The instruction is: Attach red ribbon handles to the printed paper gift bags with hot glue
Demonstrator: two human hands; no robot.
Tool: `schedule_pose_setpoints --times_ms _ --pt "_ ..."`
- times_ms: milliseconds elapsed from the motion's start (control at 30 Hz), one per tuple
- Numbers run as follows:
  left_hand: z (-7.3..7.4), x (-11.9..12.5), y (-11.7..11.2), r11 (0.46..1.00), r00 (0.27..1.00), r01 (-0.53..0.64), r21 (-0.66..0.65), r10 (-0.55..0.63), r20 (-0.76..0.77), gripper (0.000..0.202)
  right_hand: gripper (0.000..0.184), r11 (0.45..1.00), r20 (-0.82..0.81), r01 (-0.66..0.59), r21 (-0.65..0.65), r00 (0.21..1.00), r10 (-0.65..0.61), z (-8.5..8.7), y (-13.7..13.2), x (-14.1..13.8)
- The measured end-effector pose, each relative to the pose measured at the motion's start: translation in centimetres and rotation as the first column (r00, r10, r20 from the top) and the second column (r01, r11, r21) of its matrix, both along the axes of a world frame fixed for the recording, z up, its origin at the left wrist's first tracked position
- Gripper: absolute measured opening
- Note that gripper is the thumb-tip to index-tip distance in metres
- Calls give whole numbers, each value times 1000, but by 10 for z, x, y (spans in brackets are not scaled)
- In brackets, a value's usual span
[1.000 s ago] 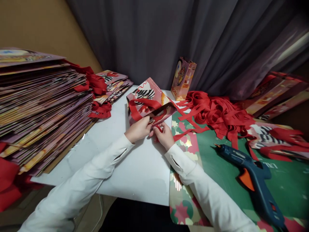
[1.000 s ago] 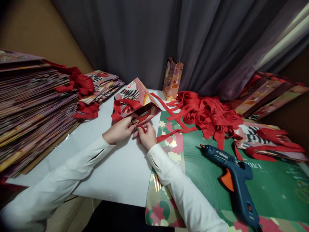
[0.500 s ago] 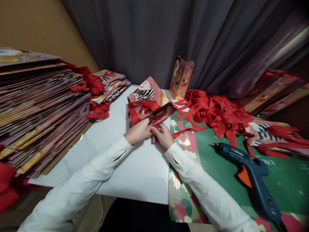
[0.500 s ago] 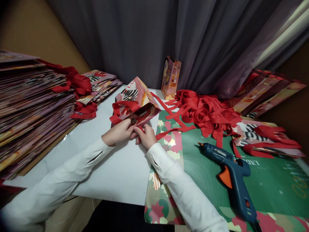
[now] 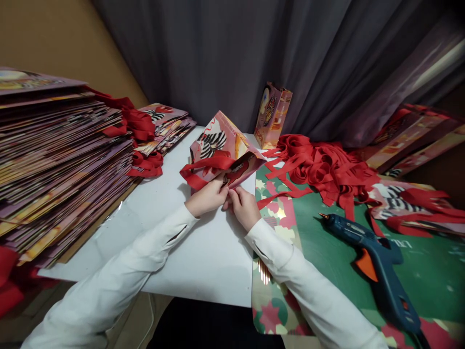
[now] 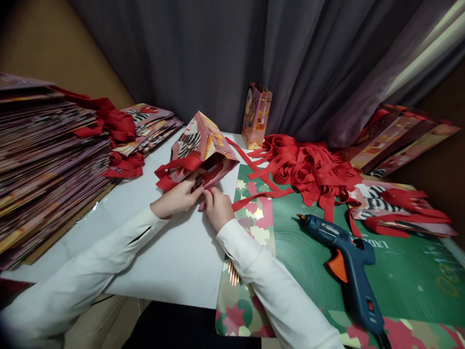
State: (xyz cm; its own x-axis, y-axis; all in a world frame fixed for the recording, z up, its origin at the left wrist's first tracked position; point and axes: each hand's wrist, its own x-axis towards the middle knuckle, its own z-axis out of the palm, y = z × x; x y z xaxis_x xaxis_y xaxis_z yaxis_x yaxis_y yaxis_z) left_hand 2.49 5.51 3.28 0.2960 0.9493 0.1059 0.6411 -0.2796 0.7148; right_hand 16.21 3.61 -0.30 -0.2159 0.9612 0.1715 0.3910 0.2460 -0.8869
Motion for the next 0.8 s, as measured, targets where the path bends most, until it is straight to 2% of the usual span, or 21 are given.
schedule_pose_setpoints --times_ms 133,233,333,500,633,700,767,800 --pt "2 -5 5 998 999 31 47 -32 34 47 20 999 99 -36 -41 994 40 9 -4 5" --pt "2 -10 10 996 998 39 75 -42 37 49 20 991 163 -51 -126 984 72 18 -16 15" --pt "-1 -16 17 995 999 -8 101 3 45 49 21 979 202 -64 -193 974 103 24 -41 36" --pt "-2 -26 26 994 998 -64 94 63 8 47 28 958 215 -62 -279 968 125 33 -100 90" --pt "-1 -28 27 994 997 -82 74 83 -7 51 41 954 299 54 -296 953 39 40 -142 142" --pt "-1 -27 26 994 995 -92 51 94 -27 50 37 945 327 156 -289 943 -56 40 -161 177" --pt "-2 -24 25 995 994 -94 23 95 -53 47 28 910 311 272 -314 935 -172 36 -177 215" --pt "-3 -23 25 996 994 -92 9 93 -65 45 26 885 270 363 -292 919 -288 34 -184 234"
